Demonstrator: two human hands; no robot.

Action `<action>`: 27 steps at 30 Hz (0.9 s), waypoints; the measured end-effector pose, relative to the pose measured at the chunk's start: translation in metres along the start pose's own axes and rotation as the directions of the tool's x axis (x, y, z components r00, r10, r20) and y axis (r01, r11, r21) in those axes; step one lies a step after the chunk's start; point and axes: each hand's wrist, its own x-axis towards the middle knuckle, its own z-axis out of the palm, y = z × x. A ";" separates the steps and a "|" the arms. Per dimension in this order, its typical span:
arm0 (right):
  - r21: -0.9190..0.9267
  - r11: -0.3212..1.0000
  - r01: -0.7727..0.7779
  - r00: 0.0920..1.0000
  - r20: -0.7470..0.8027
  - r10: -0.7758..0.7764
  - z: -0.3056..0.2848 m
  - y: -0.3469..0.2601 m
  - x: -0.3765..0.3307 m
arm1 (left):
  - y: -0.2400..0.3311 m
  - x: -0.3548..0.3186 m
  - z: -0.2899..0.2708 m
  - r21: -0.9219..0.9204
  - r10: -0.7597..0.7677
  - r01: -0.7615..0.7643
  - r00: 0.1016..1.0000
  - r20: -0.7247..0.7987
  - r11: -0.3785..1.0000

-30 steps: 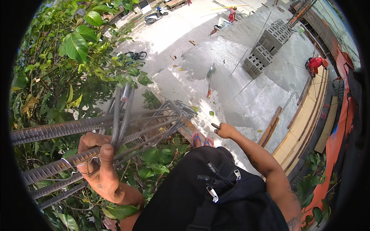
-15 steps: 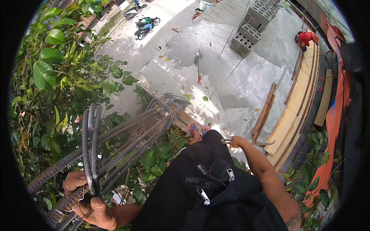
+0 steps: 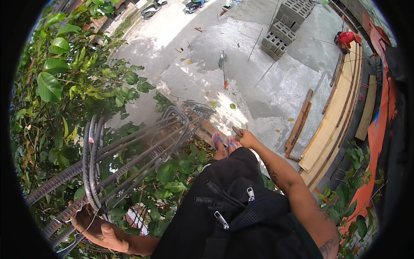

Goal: The person assembles a rebar cage by hand, positioning and tying horizontal rebar rings to vertical bars using wire ties. The person repeatedly wraps and twists wire to secure the cage structure.

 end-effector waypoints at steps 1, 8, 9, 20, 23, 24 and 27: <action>-0.035 0.999 0.000 1.000 0.004 0.000 0.001 -0.005 0.002 | 0.000 -0.003 -0.001 0.021 0.024 -0.023 0.999 -0.034 1.000; -0.532 0.845 0.055 0.996 -0.029 -0.083 0.006 -0.047 -0.017 | -0.012 -0.064 0.037 -0.406 0.261 -0.222 0.964 0.043 0.887; -0.507 0.855 0.108 0.992 0.002 -0.124 0.009 -0.054 -0.022 | -0.023 -0.078 0.057 -0.397 0.138 -0.027 0.958 0.252 0.917; -0.041 0.849 0.526 0.812 0.319 -0.488 0.082 -0.133 -0.047 | -0.170 -0.235 0.214 -0.016 -0.074 0.295 0.291 0.954 0.955; 0.436 0.877 0.200 0.889 0.296 -0.350 0.084 -0.145 -0.062 | -0.193 -0.256 0.200 0.074 -0.181 0.374 0.259 0.949 0.924; 0.477 0.842 0.251 0.890 0.229 -0.395 0.082 -0.147 -0.064 | -0.201 -0.262 0.193 0.104 -0.238 0.427 0.273 0.932 0.898; 0.603 0.747 0.280 0.908 0.087 -0.410 0.077 -0.152 -0.051 | -0.235 -0.278 0.164 0.146 -0.381 0.588 0.298 0.875 0.795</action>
